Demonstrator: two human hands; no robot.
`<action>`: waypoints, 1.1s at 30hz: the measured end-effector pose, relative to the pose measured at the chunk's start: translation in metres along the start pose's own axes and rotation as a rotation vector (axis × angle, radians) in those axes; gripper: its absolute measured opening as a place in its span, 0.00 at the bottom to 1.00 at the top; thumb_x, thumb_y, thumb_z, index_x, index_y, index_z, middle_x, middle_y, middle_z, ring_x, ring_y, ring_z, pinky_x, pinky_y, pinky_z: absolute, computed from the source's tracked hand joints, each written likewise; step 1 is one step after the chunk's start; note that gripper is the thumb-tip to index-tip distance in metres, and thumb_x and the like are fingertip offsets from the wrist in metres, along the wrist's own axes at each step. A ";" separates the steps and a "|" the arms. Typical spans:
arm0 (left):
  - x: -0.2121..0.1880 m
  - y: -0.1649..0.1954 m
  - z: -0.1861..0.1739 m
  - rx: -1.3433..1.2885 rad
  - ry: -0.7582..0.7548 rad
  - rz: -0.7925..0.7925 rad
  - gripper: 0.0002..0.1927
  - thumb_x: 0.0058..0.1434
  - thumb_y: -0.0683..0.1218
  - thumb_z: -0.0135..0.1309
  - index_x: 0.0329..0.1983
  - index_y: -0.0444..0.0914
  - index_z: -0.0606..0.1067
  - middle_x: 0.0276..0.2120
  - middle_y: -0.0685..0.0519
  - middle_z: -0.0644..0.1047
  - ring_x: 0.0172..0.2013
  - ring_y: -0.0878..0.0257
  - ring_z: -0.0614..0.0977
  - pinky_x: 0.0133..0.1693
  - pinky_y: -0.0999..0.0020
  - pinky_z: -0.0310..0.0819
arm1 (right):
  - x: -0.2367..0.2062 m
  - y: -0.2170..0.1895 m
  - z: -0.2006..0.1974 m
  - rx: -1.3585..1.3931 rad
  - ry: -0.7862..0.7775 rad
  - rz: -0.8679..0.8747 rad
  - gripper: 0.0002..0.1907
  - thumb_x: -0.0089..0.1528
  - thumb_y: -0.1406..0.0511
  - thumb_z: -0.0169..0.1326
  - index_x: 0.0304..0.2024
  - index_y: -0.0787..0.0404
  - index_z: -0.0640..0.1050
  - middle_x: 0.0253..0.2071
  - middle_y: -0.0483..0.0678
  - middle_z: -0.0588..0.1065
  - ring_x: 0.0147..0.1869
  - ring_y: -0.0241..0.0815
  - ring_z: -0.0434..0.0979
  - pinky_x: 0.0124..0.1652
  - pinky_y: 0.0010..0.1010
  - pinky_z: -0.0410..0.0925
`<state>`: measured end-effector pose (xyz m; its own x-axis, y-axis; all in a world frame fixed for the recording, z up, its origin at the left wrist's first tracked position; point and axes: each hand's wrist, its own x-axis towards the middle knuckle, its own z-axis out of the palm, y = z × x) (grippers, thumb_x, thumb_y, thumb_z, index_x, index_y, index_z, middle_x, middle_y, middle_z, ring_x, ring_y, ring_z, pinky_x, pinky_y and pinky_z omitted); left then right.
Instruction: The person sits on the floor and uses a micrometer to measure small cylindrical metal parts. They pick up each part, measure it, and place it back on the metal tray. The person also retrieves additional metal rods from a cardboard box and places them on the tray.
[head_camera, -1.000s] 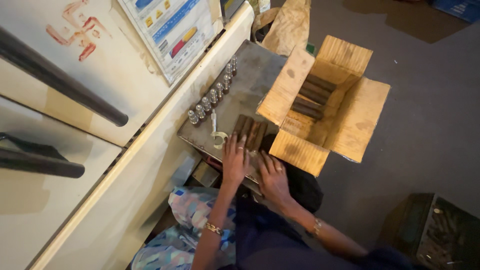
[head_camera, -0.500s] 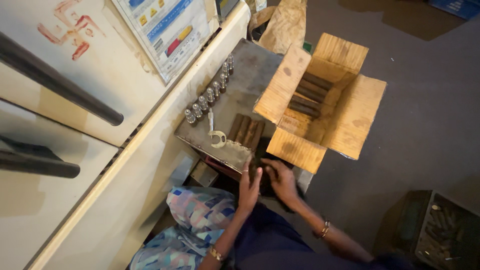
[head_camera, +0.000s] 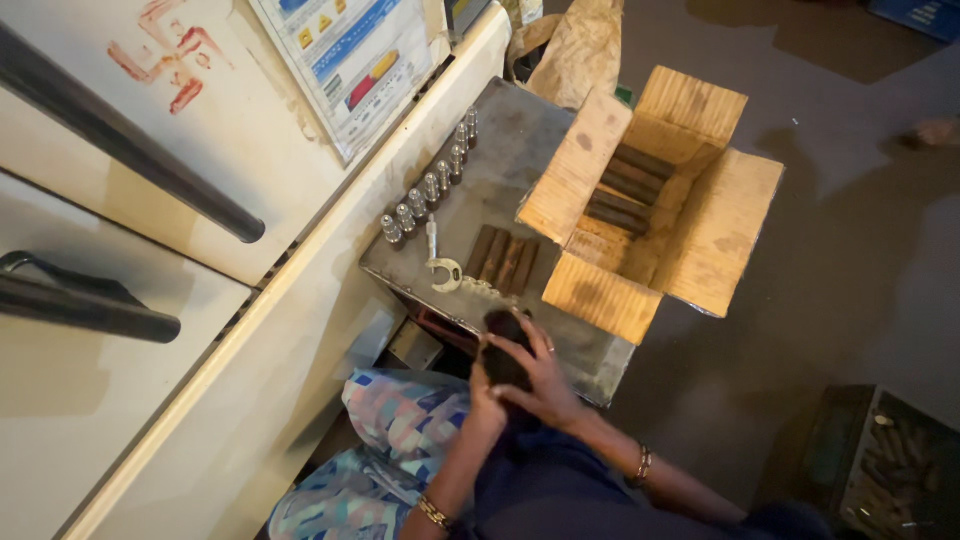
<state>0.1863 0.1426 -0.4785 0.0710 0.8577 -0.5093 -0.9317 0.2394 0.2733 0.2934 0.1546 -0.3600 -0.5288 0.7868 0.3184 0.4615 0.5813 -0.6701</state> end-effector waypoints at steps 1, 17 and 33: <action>-0.001 -0.001 0.001 0.015 0.047 -0.055 0.34 0.67 0.67 0.42 0.64 0.40 0.71 0.56 0.47 0.77 0.53 0.52 0.80 0.54 0.56 0.73 | -0.001 0.008 0.001 0.010 0.006 0.095 0.35 0.55 0.54 0.66 0.63 0.55 0.74 0.67 0.65 0.61 0.69 0.68 0.61 0.62 0.52 0.60; -0.005 -0.019 0.025 0.061 -0.103 -0.196 0.38 0.67 0.68 0.41 0.73 0.43 0.61 0.65 0.49 0.70 0.62 0.52 0.72 0.61 0.52 0.68 | -0.027 0.045 -0.015 -0.270 0.152 0.027 0.27 0.62 0.59 0.58 0.64 0.48 0.73 0.61 0.60 0.71 0.59 0.63 0.73 0.57 0.48 0.69; -0.007 0.030 0.031 0.418 -0.210 -0.143 0.38 0.65 0.69 0.39 0.72 0.44 0.66 0.67 0.48 0.69 0.65 0.54 0.70 0.64 0.55 0.64 | -0.017 0.066 -0.019 -0.837 0.024 0.287 0.35 0.59 0.54 0.60 0.69 0.34 0.67 0.65 0.60 0.63 0.64 0.65 0.65 0.59 0.62 0.58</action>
<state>0.1692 0.1578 -0.4410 0.2983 0.8659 -0.4015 -0.6876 0.4867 0.5388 0.3465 0.1835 -0.3972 -0.3015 0.9244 0.2335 0.9492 0.3142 -0.0184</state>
